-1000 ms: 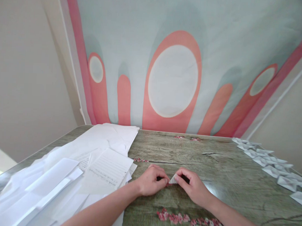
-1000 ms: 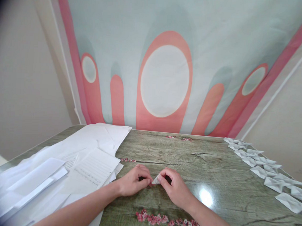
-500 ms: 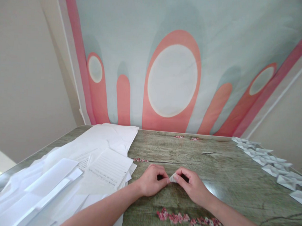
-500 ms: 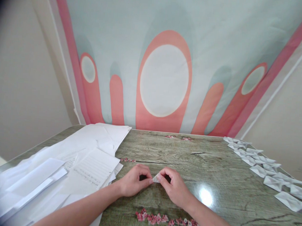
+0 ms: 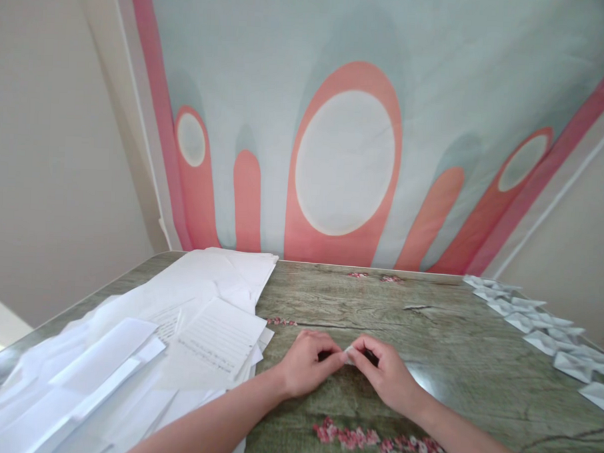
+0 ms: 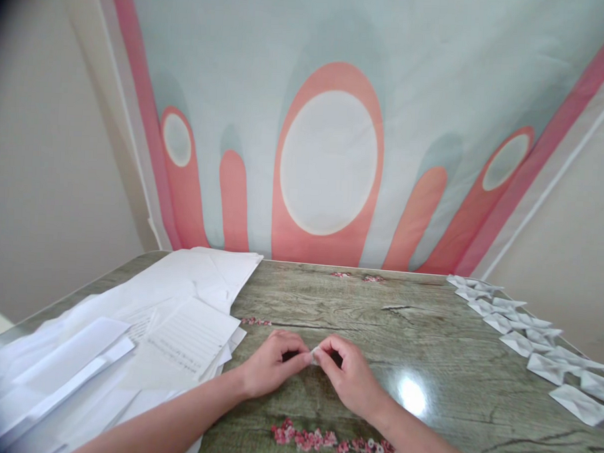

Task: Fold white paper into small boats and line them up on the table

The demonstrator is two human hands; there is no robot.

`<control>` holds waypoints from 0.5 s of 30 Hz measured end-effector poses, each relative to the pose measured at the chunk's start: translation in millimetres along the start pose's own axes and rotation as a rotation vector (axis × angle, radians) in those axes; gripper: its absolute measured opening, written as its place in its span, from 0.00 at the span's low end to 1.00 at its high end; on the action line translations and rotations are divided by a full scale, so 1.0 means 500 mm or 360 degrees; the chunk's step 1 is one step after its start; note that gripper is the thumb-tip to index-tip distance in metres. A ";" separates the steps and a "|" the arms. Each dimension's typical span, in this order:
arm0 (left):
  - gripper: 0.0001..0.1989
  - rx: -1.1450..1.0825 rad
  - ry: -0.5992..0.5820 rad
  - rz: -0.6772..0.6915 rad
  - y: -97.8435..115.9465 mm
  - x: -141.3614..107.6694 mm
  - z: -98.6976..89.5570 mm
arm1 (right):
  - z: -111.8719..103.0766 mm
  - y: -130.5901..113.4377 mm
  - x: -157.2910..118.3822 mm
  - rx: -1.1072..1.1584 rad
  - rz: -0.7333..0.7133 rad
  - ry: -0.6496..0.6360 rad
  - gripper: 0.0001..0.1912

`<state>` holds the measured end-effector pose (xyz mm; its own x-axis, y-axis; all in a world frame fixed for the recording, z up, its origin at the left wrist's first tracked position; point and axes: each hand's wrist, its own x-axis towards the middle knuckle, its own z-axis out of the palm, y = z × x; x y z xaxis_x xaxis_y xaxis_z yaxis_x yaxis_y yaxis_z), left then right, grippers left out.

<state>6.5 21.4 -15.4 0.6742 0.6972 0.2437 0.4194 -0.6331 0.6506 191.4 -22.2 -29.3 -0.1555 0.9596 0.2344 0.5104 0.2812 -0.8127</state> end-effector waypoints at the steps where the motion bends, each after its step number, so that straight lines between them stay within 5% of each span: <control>1: 0.14 0.0011 0.0020 0.0000 0.000 -0.001 0.002 | 0.001 -0.001 -0.001 -0.0007 -0.0014 0.0005 0.12; 8: 0.10 0.0007 0.0189 -0.0160 -0.001 -0.004 0.009 | 0.005 -0.002 -0.001 -0.0136 -0.0045 -0.0018 0.13; 15: 0.09 0.0029 0.0195 -0.0095 0.000 -0.005 0.011 | -0.001 0.007 0.001 -0.0180 -0.0082 -0.0062 0.17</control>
<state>8.3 18.0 -20.1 0.5691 0.7688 0.2916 0.4681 -0.5945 0.6538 193.6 -20.6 -31.9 -0.2155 0.9434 0.2519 0.5925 0.3314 -0.7343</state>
